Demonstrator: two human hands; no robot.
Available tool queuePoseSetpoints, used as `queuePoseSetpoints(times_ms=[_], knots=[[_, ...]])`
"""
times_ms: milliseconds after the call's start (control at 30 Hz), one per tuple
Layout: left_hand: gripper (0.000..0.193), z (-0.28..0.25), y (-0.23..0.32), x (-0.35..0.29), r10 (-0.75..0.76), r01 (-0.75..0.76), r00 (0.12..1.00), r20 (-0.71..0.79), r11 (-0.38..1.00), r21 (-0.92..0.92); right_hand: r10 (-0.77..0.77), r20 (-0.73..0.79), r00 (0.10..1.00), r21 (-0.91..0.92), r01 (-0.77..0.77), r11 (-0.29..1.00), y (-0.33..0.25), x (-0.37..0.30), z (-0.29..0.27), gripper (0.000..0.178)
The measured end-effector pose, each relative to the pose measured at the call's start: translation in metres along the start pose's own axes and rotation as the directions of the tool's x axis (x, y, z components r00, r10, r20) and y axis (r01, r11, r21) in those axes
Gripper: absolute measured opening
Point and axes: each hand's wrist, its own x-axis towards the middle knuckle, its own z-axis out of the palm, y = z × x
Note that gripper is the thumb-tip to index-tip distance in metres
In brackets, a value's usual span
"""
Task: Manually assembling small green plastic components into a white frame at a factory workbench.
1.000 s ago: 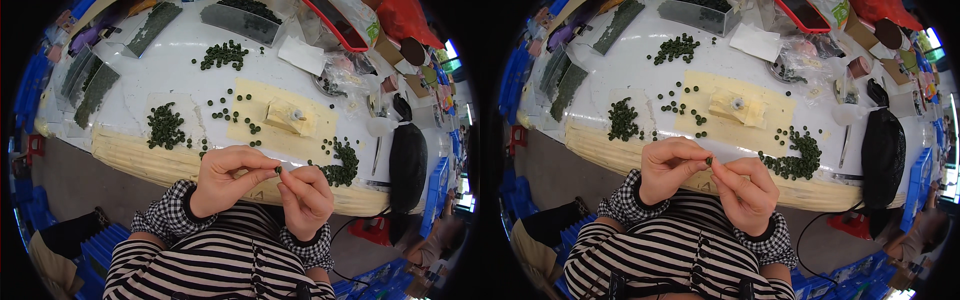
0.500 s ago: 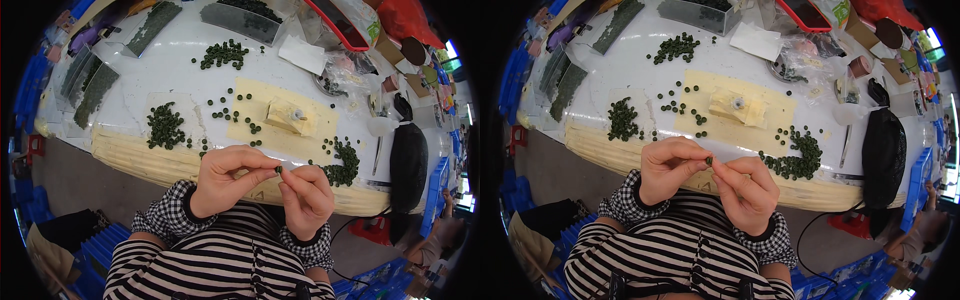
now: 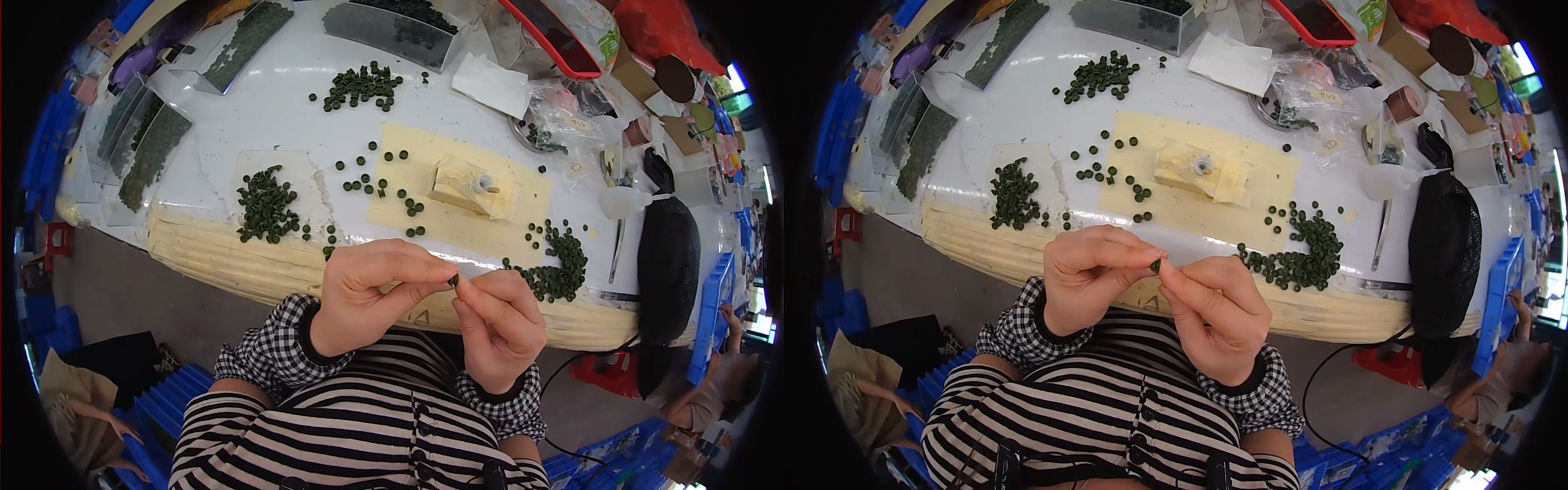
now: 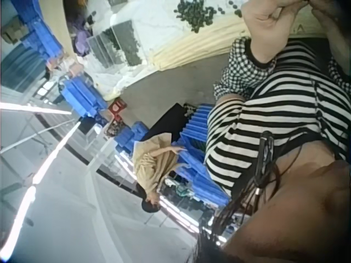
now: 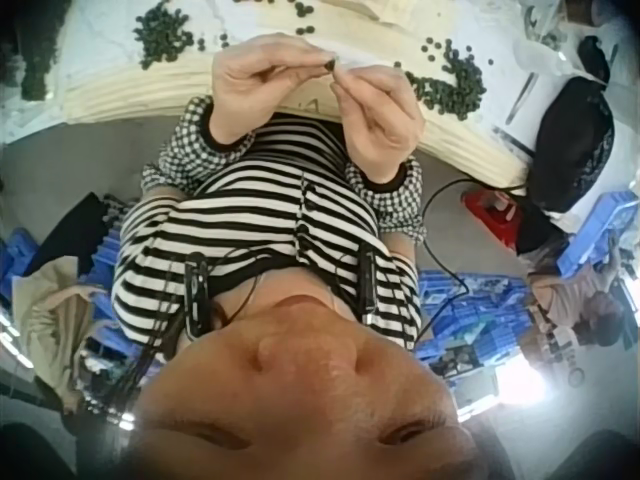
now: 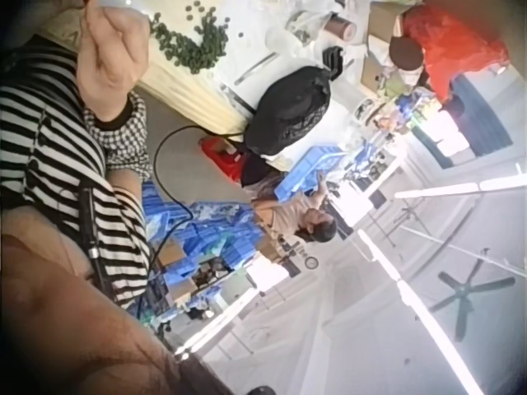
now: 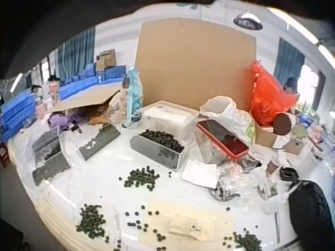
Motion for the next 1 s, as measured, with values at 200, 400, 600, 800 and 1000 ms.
queuePoseSetpoints(times_ms=[200, 400, 600, 800, 1000], knots=[[0.019, 0.003, 0.002, -0.001, -0.102, 0.096, 0.994, -0.039, 0.986, -0.136, 0.029, -0.005, 1.000, 0.035, -0.029, 0.999, -0.002, 0.000, 0.002, 0.038], [0.019, 0.002, 0.002, -0.001, -0.117, 0.110, 0.993, -0.033, 0.980, -0.164, 0.037, -0.001, 0.999, 0.043, -0.037, 0.998, -0.001, 0.000, 0.002, 0.038], [0.019, 0.002, 0.001, -0.002, -0.137, 0.128, 0.990, -0.020, 0.963, -0.238, 0.037, -0.002, 0.999, 0.037, -0.037, 0.999, -0.002, 0.000, 0.003, 0.037], [0.019, -0.009, 0.002, -0.002, -0.347, 0.339, 0.930, 0.124, 0.675, -0.656, 0.009, -0.106, 0.994, -0.142, -0.024, 0.990, -0.003, 0.016, -0.007, 0.030], [0.023, -0.009, -0.006, 0.002, -0.394, 0.406, 0.879, 0.268, 0.327, -0.853, -0.065, -0.072, 0.995, -0.475, 0.024, 0.880, 0.005, 0.065, -0.014, 0.023]])
